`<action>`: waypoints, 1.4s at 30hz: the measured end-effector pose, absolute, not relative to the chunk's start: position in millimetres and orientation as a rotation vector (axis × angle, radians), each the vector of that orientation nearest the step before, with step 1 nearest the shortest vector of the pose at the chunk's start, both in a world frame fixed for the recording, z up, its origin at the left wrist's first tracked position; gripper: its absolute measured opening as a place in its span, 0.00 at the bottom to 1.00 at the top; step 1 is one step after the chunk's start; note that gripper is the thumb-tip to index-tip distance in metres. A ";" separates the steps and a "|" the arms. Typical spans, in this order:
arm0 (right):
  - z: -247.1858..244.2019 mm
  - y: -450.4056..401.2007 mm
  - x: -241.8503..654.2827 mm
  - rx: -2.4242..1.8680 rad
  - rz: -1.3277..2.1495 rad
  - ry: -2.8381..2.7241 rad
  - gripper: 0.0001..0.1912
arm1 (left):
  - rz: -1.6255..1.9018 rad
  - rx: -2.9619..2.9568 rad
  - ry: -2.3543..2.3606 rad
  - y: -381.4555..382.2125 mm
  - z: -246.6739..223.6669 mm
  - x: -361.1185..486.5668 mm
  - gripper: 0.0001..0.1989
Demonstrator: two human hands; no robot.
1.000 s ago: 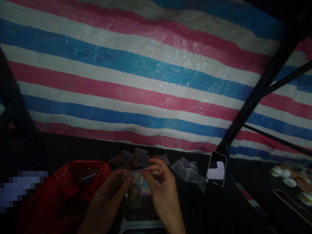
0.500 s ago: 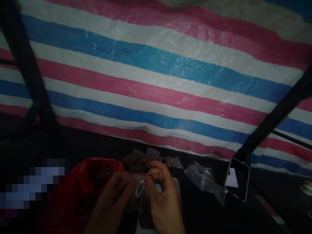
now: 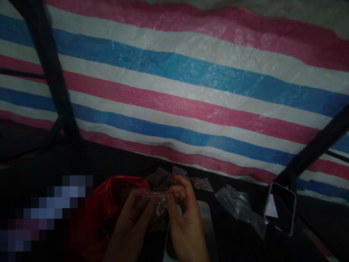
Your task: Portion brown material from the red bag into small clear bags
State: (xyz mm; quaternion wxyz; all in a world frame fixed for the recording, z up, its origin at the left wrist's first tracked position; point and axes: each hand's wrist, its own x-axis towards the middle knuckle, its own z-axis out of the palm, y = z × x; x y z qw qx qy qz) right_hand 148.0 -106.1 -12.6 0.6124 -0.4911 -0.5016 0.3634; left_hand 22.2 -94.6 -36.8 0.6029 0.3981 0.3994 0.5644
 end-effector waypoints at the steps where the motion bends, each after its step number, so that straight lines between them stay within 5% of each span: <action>1: -12.8 -106.1 148.1 -1.139 0.844 -1.170 0.30 | 1.310 0.933 0.917 -94.1 -38.0 21.3 0.20; 17: -10.7 -104.0 142.4 -1.202 0.764 -1.248 0.20 | 1.288 1.173 1.013 -92.5 -39.4 18.5 0.17; 42: -7.5 -104.8 143.6 -1.094 0.757 -1.212 0.23 | 1.416 1.179 1.037 -90.5 -30.1 18.7 0.14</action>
